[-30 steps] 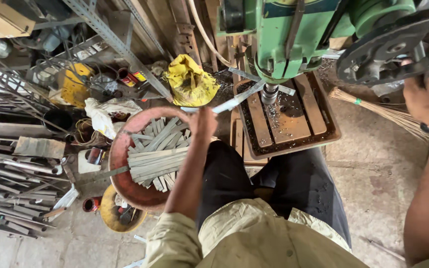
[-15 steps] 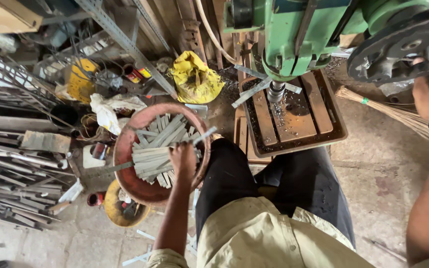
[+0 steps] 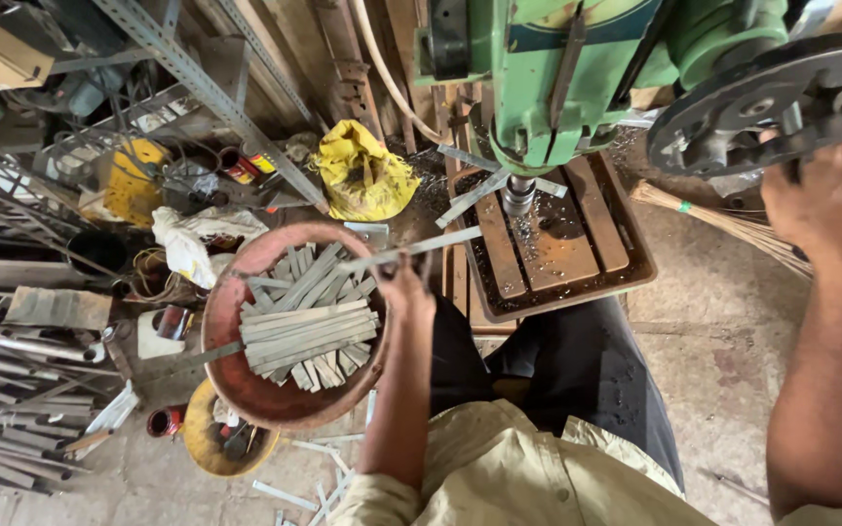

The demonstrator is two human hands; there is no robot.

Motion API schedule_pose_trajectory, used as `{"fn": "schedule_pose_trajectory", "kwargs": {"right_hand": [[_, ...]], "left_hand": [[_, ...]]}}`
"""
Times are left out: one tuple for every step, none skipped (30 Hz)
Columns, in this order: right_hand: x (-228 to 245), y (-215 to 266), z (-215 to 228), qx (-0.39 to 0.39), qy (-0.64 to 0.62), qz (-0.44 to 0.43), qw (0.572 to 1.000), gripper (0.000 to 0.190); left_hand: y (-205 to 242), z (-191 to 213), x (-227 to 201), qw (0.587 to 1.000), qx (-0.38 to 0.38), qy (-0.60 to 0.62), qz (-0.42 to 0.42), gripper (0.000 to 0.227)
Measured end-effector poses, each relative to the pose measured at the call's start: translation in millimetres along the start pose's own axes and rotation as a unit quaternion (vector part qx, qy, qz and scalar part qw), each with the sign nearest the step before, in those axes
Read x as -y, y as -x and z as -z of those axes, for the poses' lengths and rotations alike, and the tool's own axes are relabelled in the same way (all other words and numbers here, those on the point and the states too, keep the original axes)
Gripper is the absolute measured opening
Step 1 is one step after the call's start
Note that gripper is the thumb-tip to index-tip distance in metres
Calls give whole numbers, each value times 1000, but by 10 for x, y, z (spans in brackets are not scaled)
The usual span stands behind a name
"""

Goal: The person repeatedly picks up metal bars from a basin, positions them under a drill press, and operates the machine to drill holes. The person then places the processed bars into a tray.

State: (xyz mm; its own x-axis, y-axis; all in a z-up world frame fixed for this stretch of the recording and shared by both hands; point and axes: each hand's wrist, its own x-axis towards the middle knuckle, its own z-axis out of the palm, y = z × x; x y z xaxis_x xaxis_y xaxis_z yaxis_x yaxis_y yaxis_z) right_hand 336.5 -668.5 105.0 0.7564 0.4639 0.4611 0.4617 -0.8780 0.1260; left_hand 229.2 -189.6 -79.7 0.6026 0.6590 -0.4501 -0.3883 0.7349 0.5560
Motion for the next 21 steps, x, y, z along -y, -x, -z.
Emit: {"fn": "schedule_pose_trajectory", "kwargs": {"right_hand": [[-14,1,33,32,30,40,998,18],[4,14,58,29,37,36,998,17],[44,30,94,25,43,32,998,16],[85,23,140,24,13,1,1000,17],[136,-7,185,20,-18,-29,999,19],[187,-49,227,18,-87,-86,992,24],[231,-89,262,16,-159,-142,977,30],[246,-115,306,12,-141,-106,984,24],[262,-122,339,9,-125,-71,990,19],[287,-126,362,5,-102,-37,994,17],[317,-136,386,-1,-78,-2,997,15],[345,-141,431,-10,-46,31,998,17],[376,-170,472,-21,-14,64,998,21],[419,-207,491,-23,-86,2,996,18],[457,-227,497,-23,-158,-60,985,16],[474,-240,484,-22,-228,-122,966,14],[460,-221,469,-24,-225,-109,968,13],[431,-206,435,-26,-223,-96,970,12],[394,-186,404,-31,-221,-91,970,12],[355,-167,376,-36,-219,-85,971,12],[339,-143,348,-44,-220,-88,970,13]], "left_hand": [[-109,101,265,1000,-3,12,8,59],[-224,217,516,1000,-7,22,13,57],[-334,329,752,999,-8,32,16,54],[-432,439,958,999,-5,42,19,52],[-529,525,1124,998,-1,52,18,50],[-610,585,1259,998,8,65,17,48],[-691,615,1340,993,4,109,34,45],[-729,627,1393,985,0,161,57,43],[-760,635,1410,970,-8,229,85,44],[-761,643,1439,986,-33,146,70,42],[-744,651,1469,995,-58,62,53,43],[-728,648,1490,996,-82,-22,36,47],[-744,626,1495,996,-65,54,40,43],[-763,618,1493,989,-48,130,44,41],[-767,619,1510,977,-31,205,49,41],[-776,602,1534,991,-18,129,18,42],[-732,626,1571,999,-8,50,-10,45],[-690,656,1600,999,3,-30,-37,49],[-679,666,1621,998,-24,-53,-22,45],[-657,676,1617,996,-50,-76,-7,40],[-686,656,1574,992,-75,-100,4,36]]}}
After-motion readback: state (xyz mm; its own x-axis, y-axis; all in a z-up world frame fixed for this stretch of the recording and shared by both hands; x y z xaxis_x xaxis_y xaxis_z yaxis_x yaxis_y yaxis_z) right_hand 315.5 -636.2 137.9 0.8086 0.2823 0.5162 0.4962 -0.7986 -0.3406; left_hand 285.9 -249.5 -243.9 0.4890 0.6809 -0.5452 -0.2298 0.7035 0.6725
